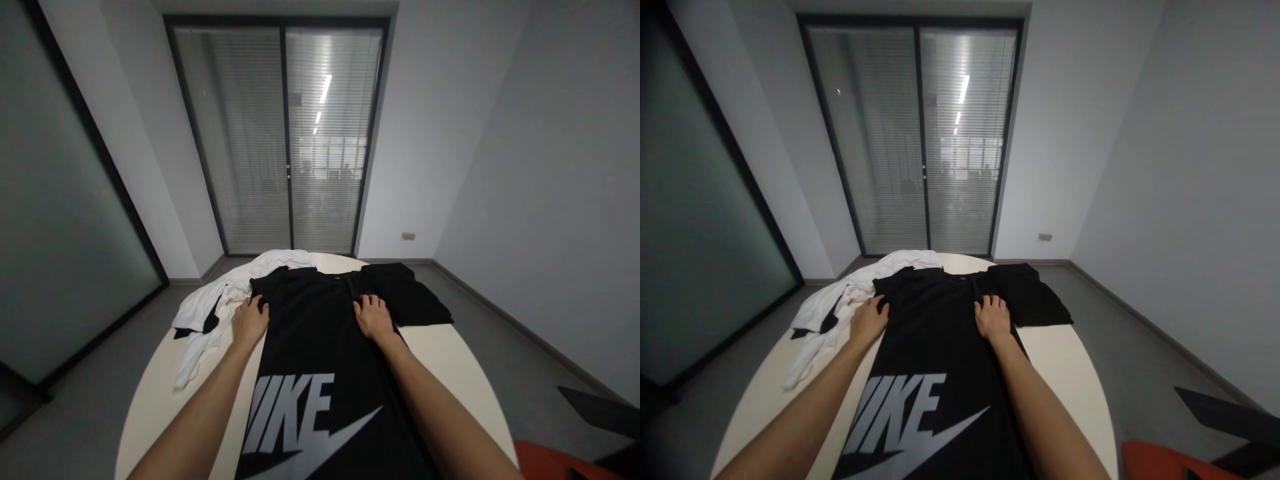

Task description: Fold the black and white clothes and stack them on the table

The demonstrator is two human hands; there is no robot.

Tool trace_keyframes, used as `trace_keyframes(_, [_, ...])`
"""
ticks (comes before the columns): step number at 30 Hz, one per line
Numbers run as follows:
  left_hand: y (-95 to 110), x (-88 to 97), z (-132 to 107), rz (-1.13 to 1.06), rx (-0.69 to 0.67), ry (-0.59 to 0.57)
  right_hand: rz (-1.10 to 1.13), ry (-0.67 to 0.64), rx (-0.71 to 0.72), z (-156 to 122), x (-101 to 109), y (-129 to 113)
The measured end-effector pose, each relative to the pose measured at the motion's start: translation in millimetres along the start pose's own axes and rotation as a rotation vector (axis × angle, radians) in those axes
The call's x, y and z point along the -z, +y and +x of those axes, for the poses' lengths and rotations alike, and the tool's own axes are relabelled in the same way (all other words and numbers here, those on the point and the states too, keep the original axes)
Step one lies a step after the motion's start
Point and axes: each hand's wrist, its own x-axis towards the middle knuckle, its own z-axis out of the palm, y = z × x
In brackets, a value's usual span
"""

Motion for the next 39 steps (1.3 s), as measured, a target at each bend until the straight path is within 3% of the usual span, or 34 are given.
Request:
trace_keyframes(7, [-11.1,-18.1,19.7,-0.264,-0.001,0.024,0.1,0.013,0.036,1.3,-1.8,6.6])
trace_keyframes(14, [-28.1,-27.6,36.1,-0.519,0.182,0.129,0.112,-0.011,0.114,-1.8,-2.5,5.5])
trace_keyframes(20, [-29.3,-24.5,34.7,-0.634,0.21,0.055,0.132,-0.012,0.111,-2.6,1.6,1.9])
trace_keyframes(29, [-32.2,-7.0,35.9,-0.549,0.031,0.227,0.131,-0.044,0.107,-5.7,8.0,-1.7])
trace_keyframes(36, [-26.4,-11.6,29.4,-0.462,-0.136,0.227,0.138,-0.079,0.092,-7.8,6.1,-2.7])
trace_keyframes(39, [-16.3,-8.8,21.0,-0.388,-0.297,0.225,0.129,-0.076,0.089,-7.4,4.4,-2.9])
